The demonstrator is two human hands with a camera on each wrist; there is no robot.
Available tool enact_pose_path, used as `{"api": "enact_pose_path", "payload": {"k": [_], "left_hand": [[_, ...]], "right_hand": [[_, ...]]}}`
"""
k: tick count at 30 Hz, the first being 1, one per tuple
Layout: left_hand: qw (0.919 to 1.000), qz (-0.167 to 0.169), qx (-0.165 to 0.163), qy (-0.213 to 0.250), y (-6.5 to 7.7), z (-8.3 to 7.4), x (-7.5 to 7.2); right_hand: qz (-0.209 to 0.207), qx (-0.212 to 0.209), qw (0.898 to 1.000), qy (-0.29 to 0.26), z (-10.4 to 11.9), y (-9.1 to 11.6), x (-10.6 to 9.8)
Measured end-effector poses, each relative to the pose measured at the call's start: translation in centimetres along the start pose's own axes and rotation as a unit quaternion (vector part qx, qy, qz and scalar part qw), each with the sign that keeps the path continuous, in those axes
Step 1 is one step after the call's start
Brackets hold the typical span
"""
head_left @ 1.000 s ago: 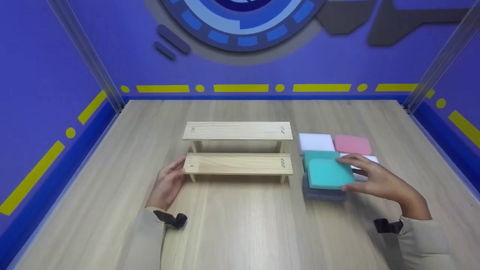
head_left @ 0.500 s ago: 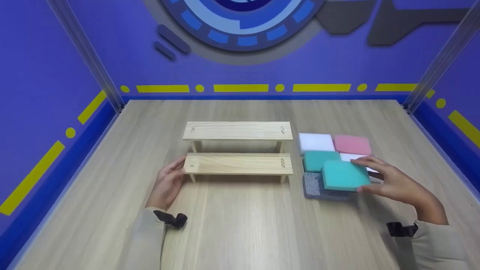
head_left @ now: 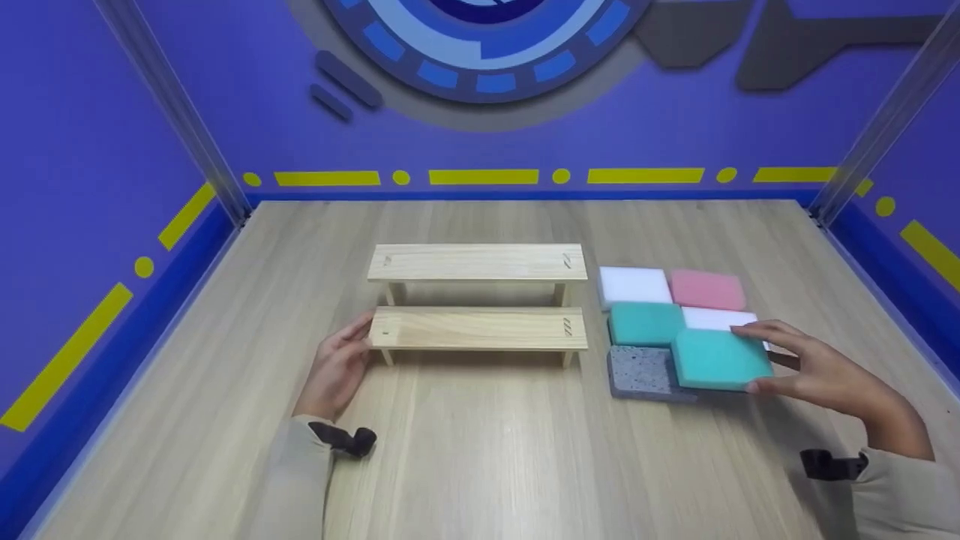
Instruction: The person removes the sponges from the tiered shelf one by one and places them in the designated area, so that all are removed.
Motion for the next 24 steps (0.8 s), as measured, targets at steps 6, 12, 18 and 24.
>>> {"api": "enact_pose_path", "payload": {"k": [6,12,18,24], "left_hand": [[1.0,0.001,-0.005,0.001,-0.1,0.1,0.0],[1.0,0.004,-0.005,0.004,-0.1,0.1,0.0],[1.0,0.002,0.001,-0.009,-0.1,-0.1,0.0],[1.0,-0.003,0.0,-0.006,-0.1,-0.1,0.0]], "right_hand": [[-0.013,0.0,1.0,0.001,-1.2,0.8,-0.3],[-0.011,0.016,1.0,0.005,-2.3,1.5,-0.4],[-0.006,0.037,0.999,0.014,-3.4,1.8,-0.4],[0.006,0.048,0.999,0.005,-4.1,2.0,-0.3]]}}
Point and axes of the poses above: each hand's wrist, its own y-axis away from the middle knuckle, its own x-axis out of the palm, z = x × y, the point moved 7 cm from there along -y, towards the middle knuckle, and after that the axes turned 9 degrees about y, right-handed, at the moved point
